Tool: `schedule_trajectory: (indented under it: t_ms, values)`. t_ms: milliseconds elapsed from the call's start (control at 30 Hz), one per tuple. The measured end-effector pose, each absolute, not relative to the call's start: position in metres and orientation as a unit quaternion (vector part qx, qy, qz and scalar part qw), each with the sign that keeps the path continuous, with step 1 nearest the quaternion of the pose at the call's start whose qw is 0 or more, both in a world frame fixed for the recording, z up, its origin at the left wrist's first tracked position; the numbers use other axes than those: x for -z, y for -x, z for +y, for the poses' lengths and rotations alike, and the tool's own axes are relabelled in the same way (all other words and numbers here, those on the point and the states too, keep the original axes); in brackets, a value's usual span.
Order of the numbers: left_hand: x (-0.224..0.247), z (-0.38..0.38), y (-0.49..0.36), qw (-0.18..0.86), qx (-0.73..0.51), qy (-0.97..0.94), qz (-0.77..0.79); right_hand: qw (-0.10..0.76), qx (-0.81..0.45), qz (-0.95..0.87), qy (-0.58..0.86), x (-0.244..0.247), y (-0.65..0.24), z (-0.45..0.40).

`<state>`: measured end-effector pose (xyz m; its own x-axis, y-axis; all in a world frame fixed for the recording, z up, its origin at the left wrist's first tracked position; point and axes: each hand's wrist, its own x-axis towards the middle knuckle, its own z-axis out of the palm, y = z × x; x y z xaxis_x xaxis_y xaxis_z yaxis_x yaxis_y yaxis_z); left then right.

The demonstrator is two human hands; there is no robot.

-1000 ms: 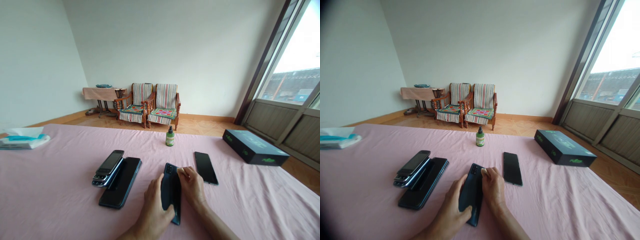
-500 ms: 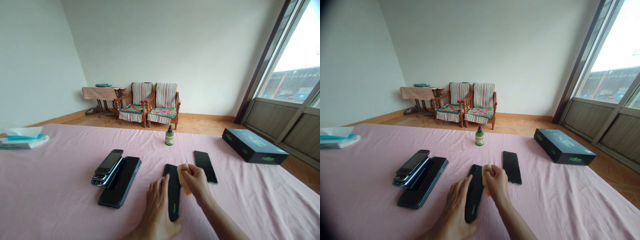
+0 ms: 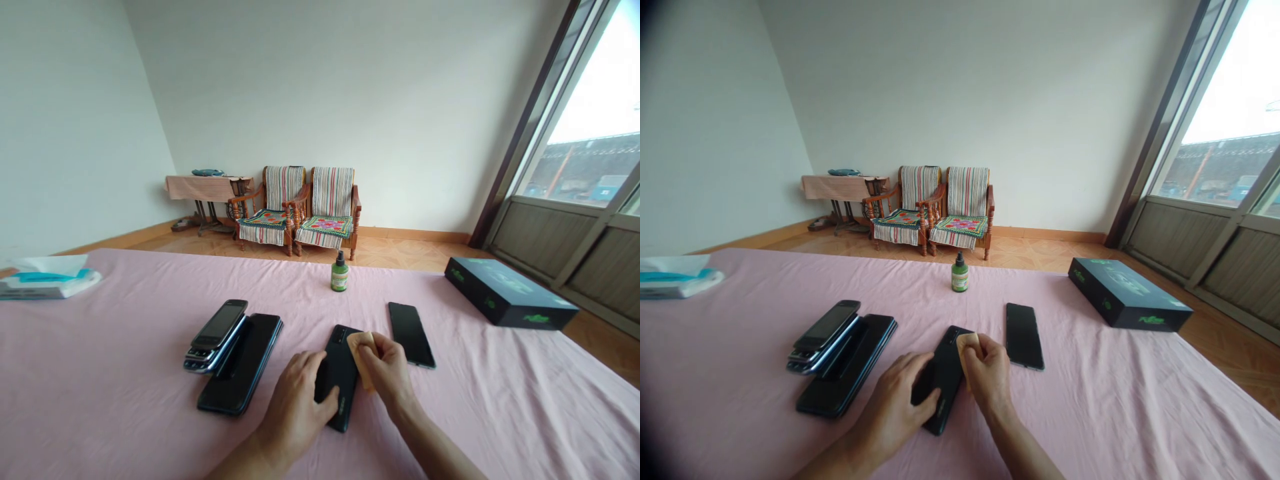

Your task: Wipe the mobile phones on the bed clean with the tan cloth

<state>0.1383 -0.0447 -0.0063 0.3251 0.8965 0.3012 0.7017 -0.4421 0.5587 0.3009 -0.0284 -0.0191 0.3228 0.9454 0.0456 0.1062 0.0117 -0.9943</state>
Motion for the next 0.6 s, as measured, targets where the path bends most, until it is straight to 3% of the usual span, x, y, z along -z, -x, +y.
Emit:
schedule_trajectory:
  t_ms: [367, 600]
  values:
    - [0.001, -0.052, -0.139, 0.157, -0.186, -0.792, 0.561, 0.602, -0.468, -0.375, 0.527, 0.013, -0.295, -0.033]
    - [0.017, -0.053, -0.141, 0.188, -0.265, -0.773, 0.545, 0.617, -0.467, -0.349, 0.528, 0.010, -0.295, -0.034]
